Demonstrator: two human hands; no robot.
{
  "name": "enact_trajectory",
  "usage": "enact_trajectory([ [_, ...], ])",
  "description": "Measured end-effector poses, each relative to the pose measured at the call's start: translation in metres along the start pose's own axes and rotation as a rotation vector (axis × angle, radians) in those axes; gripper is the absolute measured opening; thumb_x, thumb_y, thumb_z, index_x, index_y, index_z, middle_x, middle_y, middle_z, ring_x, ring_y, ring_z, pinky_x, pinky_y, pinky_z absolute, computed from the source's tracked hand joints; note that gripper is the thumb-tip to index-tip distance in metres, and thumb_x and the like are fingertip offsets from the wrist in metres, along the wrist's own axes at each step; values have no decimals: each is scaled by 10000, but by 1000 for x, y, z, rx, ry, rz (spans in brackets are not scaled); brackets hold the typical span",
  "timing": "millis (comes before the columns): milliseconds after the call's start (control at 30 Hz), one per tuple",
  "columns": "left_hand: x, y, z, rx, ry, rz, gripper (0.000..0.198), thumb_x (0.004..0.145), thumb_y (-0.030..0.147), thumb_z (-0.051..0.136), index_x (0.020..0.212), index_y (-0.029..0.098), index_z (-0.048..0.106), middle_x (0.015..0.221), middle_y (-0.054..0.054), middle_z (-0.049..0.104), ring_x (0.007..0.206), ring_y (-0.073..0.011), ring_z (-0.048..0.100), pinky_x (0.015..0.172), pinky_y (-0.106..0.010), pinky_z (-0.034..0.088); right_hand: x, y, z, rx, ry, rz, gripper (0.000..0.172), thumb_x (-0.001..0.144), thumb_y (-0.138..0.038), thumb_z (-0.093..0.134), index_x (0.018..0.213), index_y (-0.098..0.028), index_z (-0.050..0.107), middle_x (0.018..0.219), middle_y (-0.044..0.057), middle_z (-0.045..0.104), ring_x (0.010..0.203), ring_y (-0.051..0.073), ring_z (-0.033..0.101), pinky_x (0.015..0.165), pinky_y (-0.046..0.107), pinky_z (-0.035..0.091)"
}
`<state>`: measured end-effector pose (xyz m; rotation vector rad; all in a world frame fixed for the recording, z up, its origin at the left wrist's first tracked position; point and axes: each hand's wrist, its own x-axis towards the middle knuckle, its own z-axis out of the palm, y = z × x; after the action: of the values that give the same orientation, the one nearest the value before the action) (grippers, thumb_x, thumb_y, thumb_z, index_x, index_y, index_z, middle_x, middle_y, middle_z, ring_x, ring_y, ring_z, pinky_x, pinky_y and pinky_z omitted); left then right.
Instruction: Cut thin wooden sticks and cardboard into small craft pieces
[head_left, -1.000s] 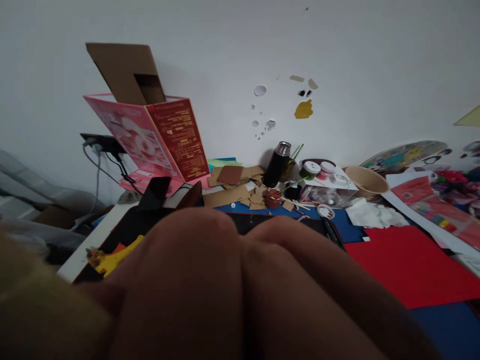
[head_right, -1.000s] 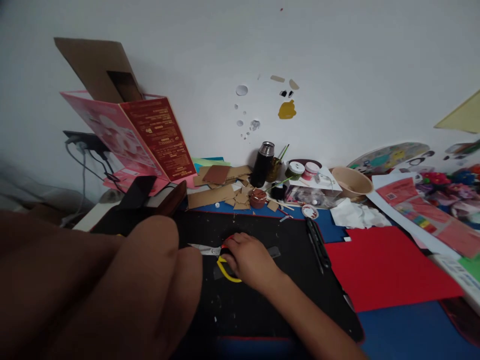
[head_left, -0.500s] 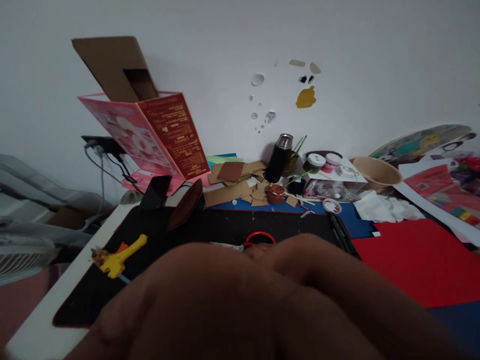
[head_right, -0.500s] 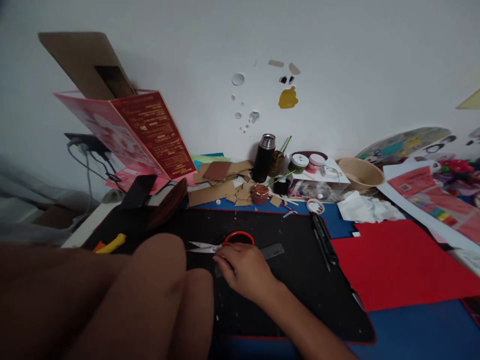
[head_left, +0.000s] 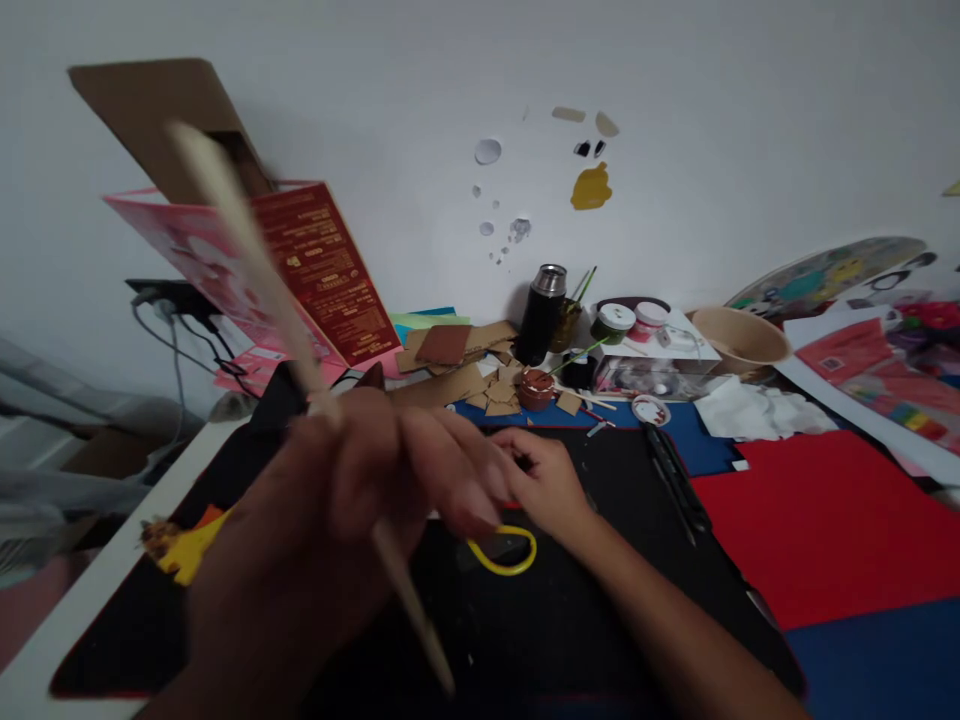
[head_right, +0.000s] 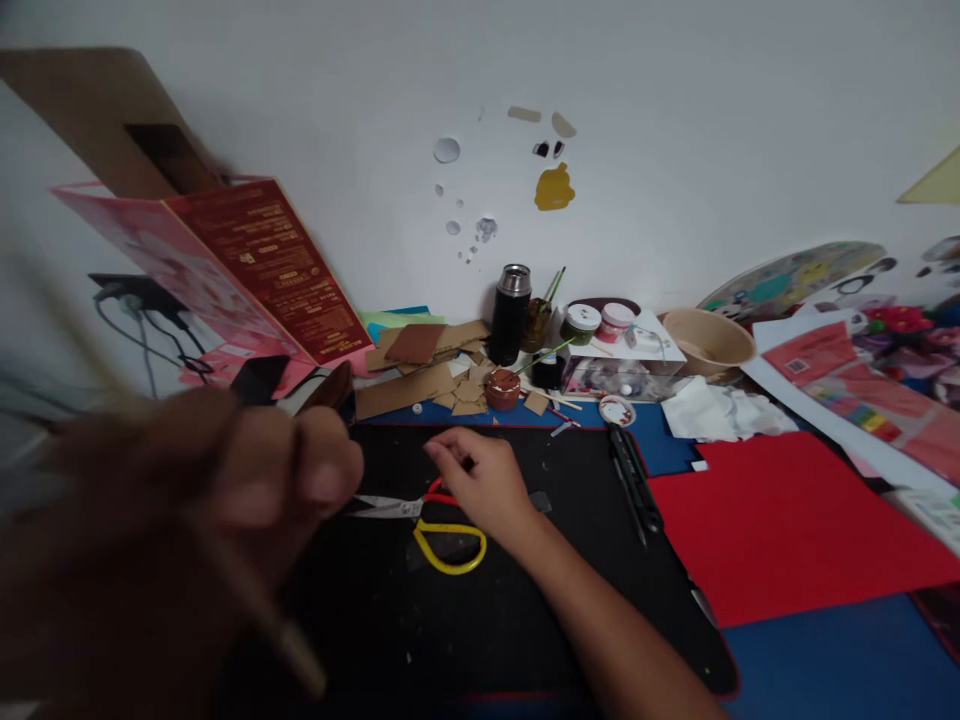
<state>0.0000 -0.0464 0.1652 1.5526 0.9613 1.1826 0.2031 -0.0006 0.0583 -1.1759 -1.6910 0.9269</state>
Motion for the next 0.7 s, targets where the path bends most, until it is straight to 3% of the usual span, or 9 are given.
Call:
enact_trajectory([
  [133, 45, -31, 9, 69, -117, -129, 452, 974, 606, 496, 760, 225, 613, 603, -8, 615, 579, -179, 565, 582, -315, 450, 14, 14, -4, 223, 154, 77, 300, 958, -461, 611, 874, -184, 690, 524, -50, 559, 463, 116, 509, 498, 217, 397],
  [233, 62, -59, 5, 352, -141, -195, 427, 958, 577, 526, 785, 203, 639, 562, 26, 562, 556, -158, 517, 550, -272, 391, 14, 27, -6, 265, 191, 99, 331, 955, -491, 612, 872, -178, 681, 496, -66, 517, 434, 107, 474, 472, 211, 359],
  [333, 72, -77, 4, 542, -275, -200, 435, 970, 566, 492, 779, 203, 640, 594, 31, 559, 567, -160, 521, 534, -264, 368, 12, 36, -17, 255, 189, 98, 364, 967, -515, 594, 877, -175, 687, 490, -65, 510, 436, 108, 478, 480, 213, 369],
  [433, 80, -85, 8, 715, -361, -91, 396, 1002, 480, 465, 805, 204, 671, 680, 6, 638, 662, -182, 587, 602, -280, 397, 14, 41, -33, 288, 245, 96, 405, 985, -554, 552, 912, -177, 681, 535, -54, 532, 466, 110, 506, 503, 216, 402],
  [533, 88, -90, 11, 926, -345, 39, 338, 1019, 367, 456, 834, 201, 686, 787, -31, 700, 749, -208, 631, 679, -311, 419, 18, 45, -45, 357, 282, 122, 446, 978, -605, 539, 1020, -181, 669, 640, -33, 573, 497, 114, 536, 471, 211, 402],
  [700, 89, -96, 14, 1206, -338, 211, 268, 1010, 273, 476, 933, 204, 723, 904, -71, 714, 864, -245, 657, 760, -342, 464, 19, 49, -44, 306, 282, 104, 467, 991, -610, 511, 1125, -192, 671, 789, 16, 635, 602, 142, 621, 473, 216, 432],
])
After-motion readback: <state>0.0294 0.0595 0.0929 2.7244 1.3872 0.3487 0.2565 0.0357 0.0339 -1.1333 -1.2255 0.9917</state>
